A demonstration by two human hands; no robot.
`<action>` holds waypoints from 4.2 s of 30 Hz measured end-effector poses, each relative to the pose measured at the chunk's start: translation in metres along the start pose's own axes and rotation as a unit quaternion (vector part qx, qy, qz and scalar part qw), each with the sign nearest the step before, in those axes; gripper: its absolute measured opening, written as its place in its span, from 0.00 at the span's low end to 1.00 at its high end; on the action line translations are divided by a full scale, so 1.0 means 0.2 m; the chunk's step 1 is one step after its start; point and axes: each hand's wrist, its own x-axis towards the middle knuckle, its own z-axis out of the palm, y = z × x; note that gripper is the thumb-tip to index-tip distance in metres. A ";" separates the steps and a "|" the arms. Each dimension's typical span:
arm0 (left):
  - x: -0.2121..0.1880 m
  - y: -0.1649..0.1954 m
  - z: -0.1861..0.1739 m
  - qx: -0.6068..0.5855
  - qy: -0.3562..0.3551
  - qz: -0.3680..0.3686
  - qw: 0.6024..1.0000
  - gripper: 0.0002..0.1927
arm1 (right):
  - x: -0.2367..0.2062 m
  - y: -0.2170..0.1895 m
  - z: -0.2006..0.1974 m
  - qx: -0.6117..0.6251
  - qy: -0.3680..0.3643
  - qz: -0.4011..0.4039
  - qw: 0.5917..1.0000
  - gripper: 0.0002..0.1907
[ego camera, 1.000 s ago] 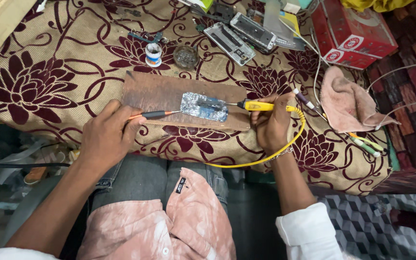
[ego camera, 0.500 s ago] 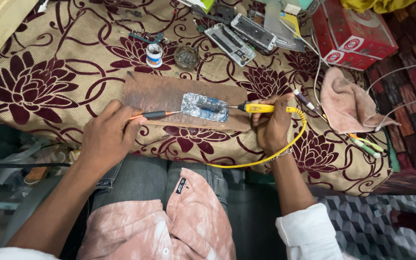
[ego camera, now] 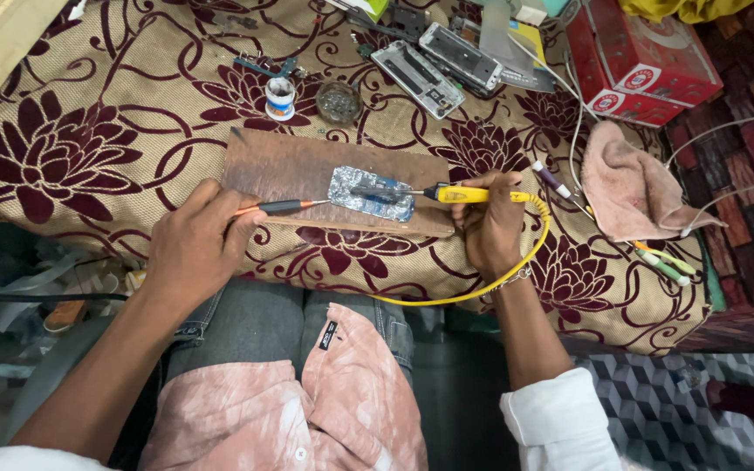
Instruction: The person uses a soldering iron and a screwdriver to work on a small electronic component placed on a wooden board. They repeatedly apply heat and manipulate the component while seated at a cluttered workbench.
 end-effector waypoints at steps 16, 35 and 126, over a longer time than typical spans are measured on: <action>0.01 0.00 0.00 0.001 -0.004 -0.003 1.000 0.12 | 0.00 -0.04 0.02 0.067 0.036 0.006 0.997 0.33; 0.01 0.01 -0.01 -0.009 0.012 0.015 1.000 0.11 | 0.00 -0.04 0.02 0.025 0.006 -0.020 0.999 0.31; 0.01 -0.05 0.02 0.004 0.000 0.015 1.000 0.12 | -0.01 0.03 0.01 0.003 -0.011 -0.011 1.000 0.33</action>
